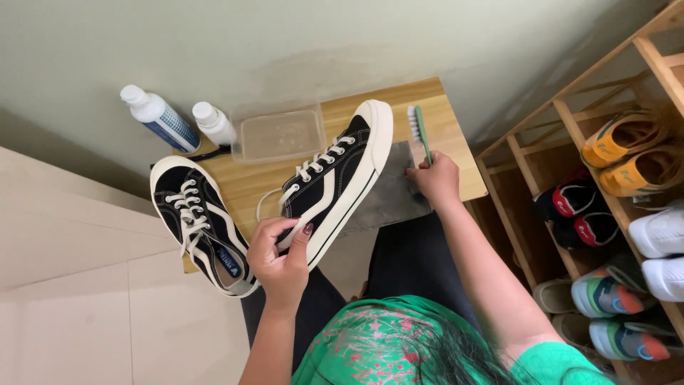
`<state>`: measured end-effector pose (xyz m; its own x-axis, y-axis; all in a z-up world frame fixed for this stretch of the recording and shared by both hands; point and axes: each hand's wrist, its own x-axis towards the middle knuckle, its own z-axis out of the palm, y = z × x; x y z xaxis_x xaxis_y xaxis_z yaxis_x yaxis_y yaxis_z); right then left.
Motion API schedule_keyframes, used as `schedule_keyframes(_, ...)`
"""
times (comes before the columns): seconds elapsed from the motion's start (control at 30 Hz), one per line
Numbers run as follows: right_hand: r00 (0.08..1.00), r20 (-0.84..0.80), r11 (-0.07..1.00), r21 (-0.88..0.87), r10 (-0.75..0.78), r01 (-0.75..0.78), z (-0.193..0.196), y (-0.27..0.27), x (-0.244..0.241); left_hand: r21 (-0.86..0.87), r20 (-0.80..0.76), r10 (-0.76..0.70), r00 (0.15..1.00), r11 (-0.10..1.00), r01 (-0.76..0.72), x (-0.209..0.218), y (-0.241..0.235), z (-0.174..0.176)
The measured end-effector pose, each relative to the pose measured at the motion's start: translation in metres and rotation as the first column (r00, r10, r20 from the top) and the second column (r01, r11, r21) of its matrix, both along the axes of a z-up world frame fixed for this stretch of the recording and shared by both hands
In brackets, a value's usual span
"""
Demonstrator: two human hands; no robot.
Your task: The person scrubs a black and white sneaker with a green brush, focusing on the white rubber sole and the black canvas upper. They rotate the shoe to clean different sides and the sole, then briefly clean the inside of the shoe before returning to the exterior.
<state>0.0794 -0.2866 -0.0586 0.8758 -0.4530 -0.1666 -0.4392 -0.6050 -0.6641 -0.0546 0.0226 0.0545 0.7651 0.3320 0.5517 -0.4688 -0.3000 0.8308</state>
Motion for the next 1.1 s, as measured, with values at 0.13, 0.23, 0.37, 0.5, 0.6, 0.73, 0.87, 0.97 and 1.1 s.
schedule_keyframes(0.13,0.998,0.07,0.998,0.067,0.01,-0.014,0.0,-0.002,0.005,0.008,0.006,0.011,1.0,1.0,-0.011,-0.002,0.004,0.001)
schedule_keyframes(0.23,0.99,0.14,0.992,0.128,-0.025,0.007,0.031,0.001,0.002,0.021,0.011,0.018,1.0,1.0,-0.018,-0.002,0.008,-0.001)
schedule_keyframes(0.37,0.979,0.202,0.997,0.072,-0.036,0.022,0.054,-0.03,0.008,-0.016,0.006,0.028,1.0,0.999,-0.028,-0.002,0.012,-0.004)
schedule_keyframes(0.5,0.988,0.141,0.98,-0.199,0.055,-0.026,0.051,-0.085,0.02,-0.021,0.014,0.032,0.999,0.999,-0.031,0.0,0.013,-0.007)
schedule_keyframes(0.6,0.98,0.161,0.981,-0.173,0.12,-0.092,0.068,-0.045,-0.008,-0.041,0.019,0.032,0.999,0.999,-0.031,0.004,0.007,-0.01)
schedule_keyframes(0.73,0.959,0.228,0.957,0.197,0.166,-0.212,0.038,0.023,-0.049,-0.049,0.009,0.036,0.999,0.998,-0.036,0.004,0.011,-0.016)
schedule_keyframes(0.87,0.638,0.558,0.818,-0.139,0.531,-0.559,-0.045,0.051,-0.058,-0.099,0.024,0.075,0.997,0.992,-0.073,0.002,0.022,-0.013)
schedule_keyframes(0.97,0.566,0.528,0.769,-0.346,0.634,-0.538,-0.053,0.069,-0.062,-0.108,0.044,0.114,0.993,0.988,-0.109,0.001,0.034,-0.009)
schedule_keyframes(1.1,0.568,0.408,0.643,-0.701,0.715,-0.307,-0.058,0.096,-0.064,-0.115,0.06,0.154,0.986,0.983,-0.147,-0.002,0.044,-0.002)
